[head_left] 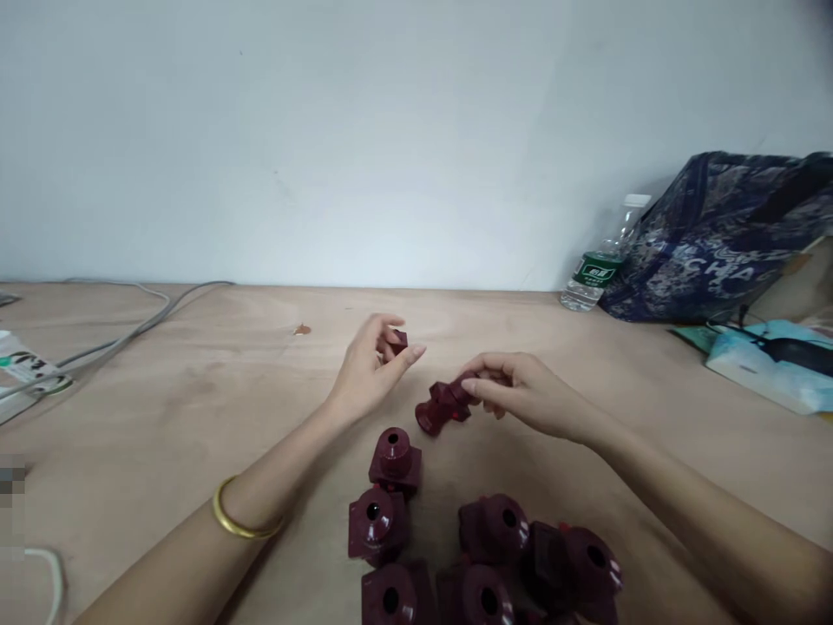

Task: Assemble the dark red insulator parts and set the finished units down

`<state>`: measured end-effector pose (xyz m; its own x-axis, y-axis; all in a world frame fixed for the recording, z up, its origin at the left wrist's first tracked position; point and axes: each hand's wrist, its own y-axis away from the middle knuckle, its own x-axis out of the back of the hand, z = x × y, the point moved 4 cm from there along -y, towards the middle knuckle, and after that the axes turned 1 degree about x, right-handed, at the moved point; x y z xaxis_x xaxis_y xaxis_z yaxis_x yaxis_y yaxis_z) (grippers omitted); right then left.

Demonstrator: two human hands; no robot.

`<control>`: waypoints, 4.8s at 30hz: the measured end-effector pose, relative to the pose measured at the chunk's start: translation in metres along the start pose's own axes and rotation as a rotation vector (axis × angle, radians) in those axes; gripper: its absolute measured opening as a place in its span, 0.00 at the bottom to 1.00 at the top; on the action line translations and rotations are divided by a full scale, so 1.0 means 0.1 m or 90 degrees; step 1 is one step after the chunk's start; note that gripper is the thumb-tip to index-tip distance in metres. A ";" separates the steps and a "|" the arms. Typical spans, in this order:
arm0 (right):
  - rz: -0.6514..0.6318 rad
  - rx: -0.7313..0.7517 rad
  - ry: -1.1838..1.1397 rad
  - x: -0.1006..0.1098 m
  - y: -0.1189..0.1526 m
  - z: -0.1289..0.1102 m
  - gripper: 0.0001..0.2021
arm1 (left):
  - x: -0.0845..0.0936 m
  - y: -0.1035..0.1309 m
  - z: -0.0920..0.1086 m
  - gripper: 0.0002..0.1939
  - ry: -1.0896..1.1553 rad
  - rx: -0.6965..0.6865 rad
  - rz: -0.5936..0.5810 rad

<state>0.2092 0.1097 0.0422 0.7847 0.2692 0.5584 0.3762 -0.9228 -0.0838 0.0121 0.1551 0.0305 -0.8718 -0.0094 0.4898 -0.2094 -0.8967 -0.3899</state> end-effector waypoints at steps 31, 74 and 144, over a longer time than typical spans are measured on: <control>-0.270 0.225 0.079 -0.44 -0.11 -0.58 0.13 | 0.18 -0.02 0.02 0.18 -0.018 0.028 -0.007; -0.230 0.071 0.149 -0.01 0.29 -0.38 0.09 | 0.29 0.10 0.13 0.15 -0.065 0.002 0.015; -0.022 0.143 0.508 0.01 0.10 -0.04 0.11 | -0.07 0.16 -0.17 0.19 -0.135 0.032 0.035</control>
<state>0.2115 0.0996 0.0453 0.2169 -0.0589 0.9744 0.5497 -0.8175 -0.1718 0.0066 0.1483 0.0073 -0.7672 -0.1471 0.6243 -0.1367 -0.9134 -0.3833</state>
